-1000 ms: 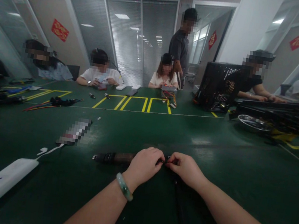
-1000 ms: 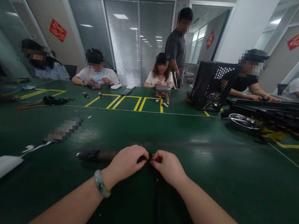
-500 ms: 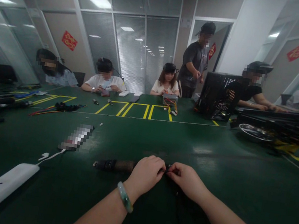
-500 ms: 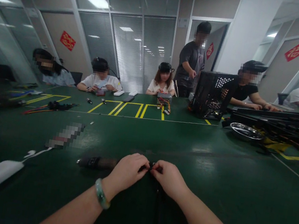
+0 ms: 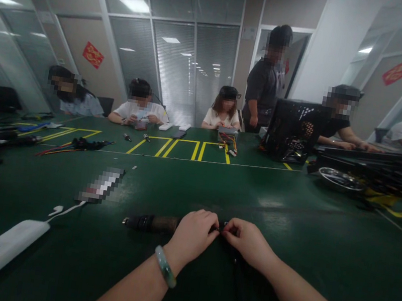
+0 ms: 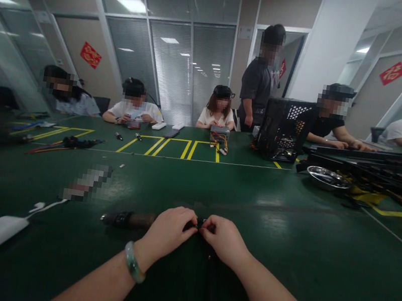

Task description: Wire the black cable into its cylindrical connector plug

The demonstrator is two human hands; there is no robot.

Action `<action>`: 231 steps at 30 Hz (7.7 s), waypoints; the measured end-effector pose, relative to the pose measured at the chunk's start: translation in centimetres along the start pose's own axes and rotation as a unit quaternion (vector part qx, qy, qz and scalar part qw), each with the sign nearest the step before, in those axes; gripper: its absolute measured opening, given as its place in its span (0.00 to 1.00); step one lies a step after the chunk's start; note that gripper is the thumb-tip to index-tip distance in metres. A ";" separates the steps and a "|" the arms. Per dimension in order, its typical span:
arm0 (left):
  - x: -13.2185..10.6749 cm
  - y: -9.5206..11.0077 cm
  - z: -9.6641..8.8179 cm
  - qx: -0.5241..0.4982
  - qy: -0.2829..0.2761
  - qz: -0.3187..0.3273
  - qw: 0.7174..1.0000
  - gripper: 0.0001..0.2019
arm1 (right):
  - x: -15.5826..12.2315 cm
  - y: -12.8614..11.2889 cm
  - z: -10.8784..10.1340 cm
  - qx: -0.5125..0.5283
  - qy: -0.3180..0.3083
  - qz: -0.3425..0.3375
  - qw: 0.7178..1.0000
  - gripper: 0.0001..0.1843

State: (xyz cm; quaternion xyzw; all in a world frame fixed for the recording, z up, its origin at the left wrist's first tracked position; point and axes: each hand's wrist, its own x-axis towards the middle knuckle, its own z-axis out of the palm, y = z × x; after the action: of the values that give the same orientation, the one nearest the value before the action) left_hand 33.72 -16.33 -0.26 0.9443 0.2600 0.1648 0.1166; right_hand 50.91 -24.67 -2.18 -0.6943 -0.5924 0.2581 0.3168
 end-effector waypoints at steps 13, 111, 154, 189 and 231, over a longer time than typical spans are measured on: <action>-0.2 -0.1 0.5 -0.012 0.020 0.018 1.000 0.07 | 0.3 0.7 0.2 0.033 -0.004 -0.005 0.999 0.05; -0.3 0.2 0.2 -0.032 0.042 0.016 0.999 0.04 | 0.0 -0.1 -0.3 0.023 -0.025 0.000 0.999 0.06; -0.2 -0.2 0.2 -0.043 0.015 0.017 0.999 0.02 | 0.1 0.1 -0.1 0.047 -0.028 0.009 0.998 0.08; -0.2 -0.1 0.1 -0.027 0.004 0.009 1.000 0.04 | 0.1 0.2 0.0 0.019 -0.009 -0.018 1.000 0.08; -0.3 0.1 -0.1 -0.018 0.033 0.034 0.999 0.07 | 0.2 0.3 0.0 0.012 -0.011 -0.021 1.000 0.08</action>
State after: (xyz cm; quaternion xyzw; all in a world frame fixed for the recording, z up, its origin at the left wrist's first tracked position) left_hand 33.51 -16.53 -0.20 0.9443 0.2287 0.2039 0.1197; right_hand 51.13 -24.49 -2.37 -0.6750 -0.6074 0.2659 0.3235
